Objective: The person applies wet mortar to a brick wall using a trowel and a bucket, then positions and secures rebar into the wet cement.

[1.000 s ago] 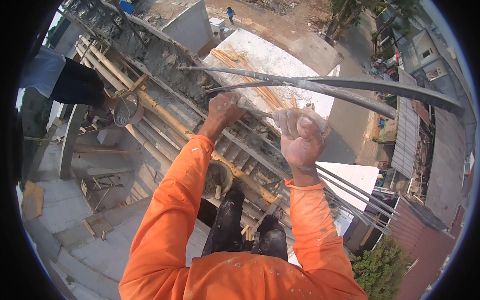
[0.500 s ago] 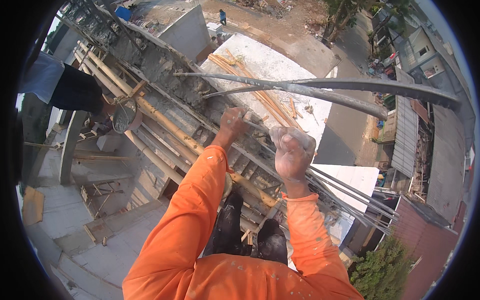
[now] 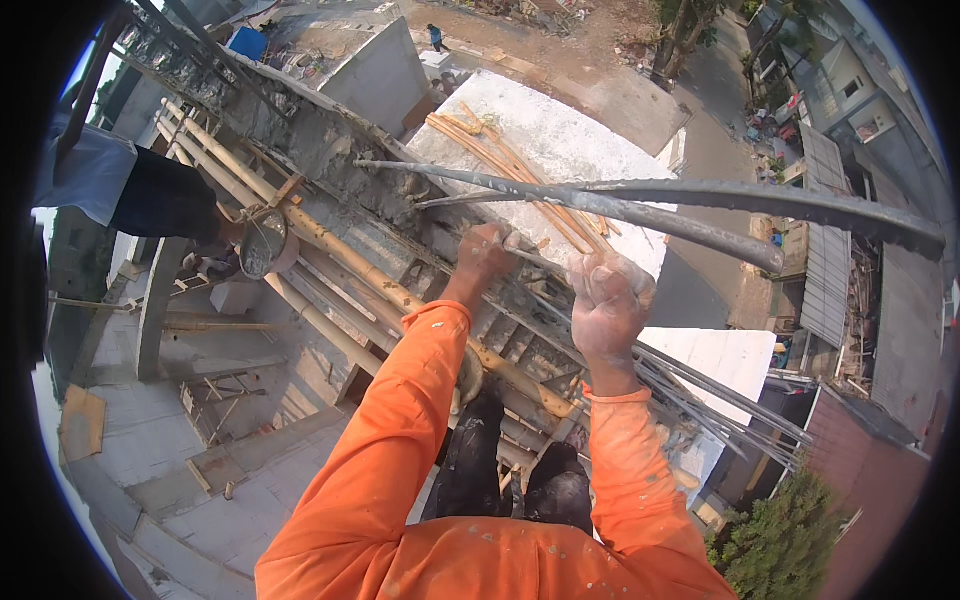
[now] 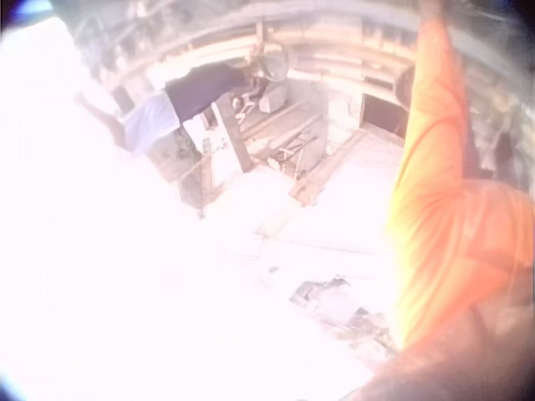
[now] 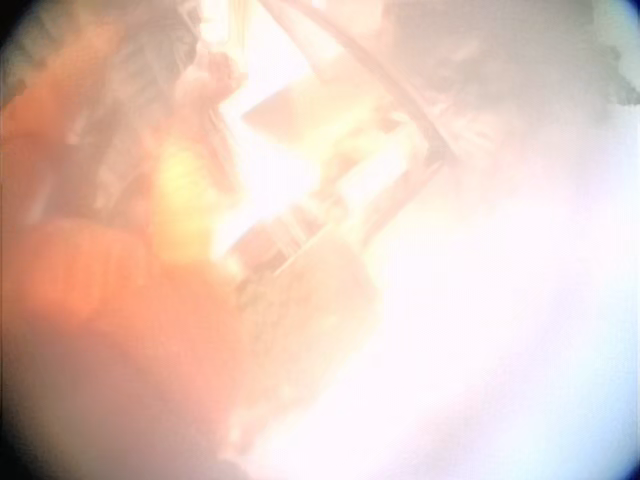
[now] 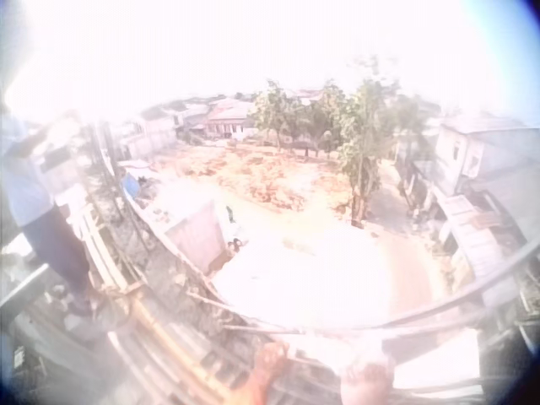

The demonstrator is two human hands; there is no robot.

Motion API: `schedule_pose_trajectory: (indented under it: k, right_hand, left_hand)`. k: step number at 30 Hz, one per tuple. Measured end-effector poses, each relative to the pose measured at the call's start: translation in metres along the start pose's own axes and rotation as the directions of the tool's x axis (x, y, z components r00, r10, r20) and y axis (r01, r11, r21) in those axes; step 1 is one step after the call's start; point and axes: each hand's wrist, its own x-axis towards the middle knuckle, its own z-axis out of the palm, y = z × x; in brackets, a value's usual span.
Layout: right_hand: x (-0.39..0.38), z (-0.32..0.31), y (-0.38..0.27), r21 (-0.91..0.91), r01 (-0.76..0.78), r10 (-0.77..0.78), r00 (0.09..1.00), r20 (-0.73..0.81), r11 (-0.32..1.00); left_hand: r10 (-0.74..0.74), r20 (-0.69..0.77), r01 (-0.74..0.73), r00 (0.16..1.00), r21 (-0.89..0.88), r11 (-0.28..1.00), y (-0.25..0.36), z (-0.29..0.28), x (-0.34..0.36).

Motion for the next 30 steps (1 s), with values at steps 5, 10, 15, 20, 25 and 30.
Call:
schedule_pose_trajectory:
  k: [5, 10, 15, 20, 25, 30]
  right_hand:
    - [-0.004, 0.039, -0.033, -0.092, 0.016, 0.017, 0.940, 0.341, 0.996]
    - [-0.010, 0.091, -0.117, 0.049, 0.070, -0.085, 0.861, 0.502, 0.996]
    - [-0.027, 0.064, -0.087, -0.112, -0.027, 0.063, 0.943, 0.328, 0.993]
    - [-0.017, 0.020, -0.148, -0.379, 0.161, 0.000, 0.921, 0.391, 0.911]
    - [-0.041, 0.024, -0.215, -0.598, 0.339, -0.100, 0.913, 0.395, 0.726]
    - [-0.123, -0.052, -0.259, -0.600, 0.266, -0.073, 0.943, 0.326, 0.754]
  left_hand:
    - [0.035, -0.059, -0.030, 0.998, 0.089, 0.996, 0.025, -0.007, -0.017]
    - [0.204, -0.096, -0.204, 0.974, 0.007, 0.979, 0.082, -0.019, -0.047]
    - [0.039, 0.103, -0.041, 0.994, 0.024, 0.999, 0.072, -0.011, -0.050]
    - [0.436, -0.138, -0.427, 0.889, 0.092, 0.900, 0.088, -0.018, -0.048]
    - [0.359, -0.118, -0.358, 0.926, 0.031, 0.933, 0.137, -0.080, -0.075]
    - [0.405, -0.174, -0.422, 0.897, -0.071, 0.904, 0.110, -0.076, -0.093]
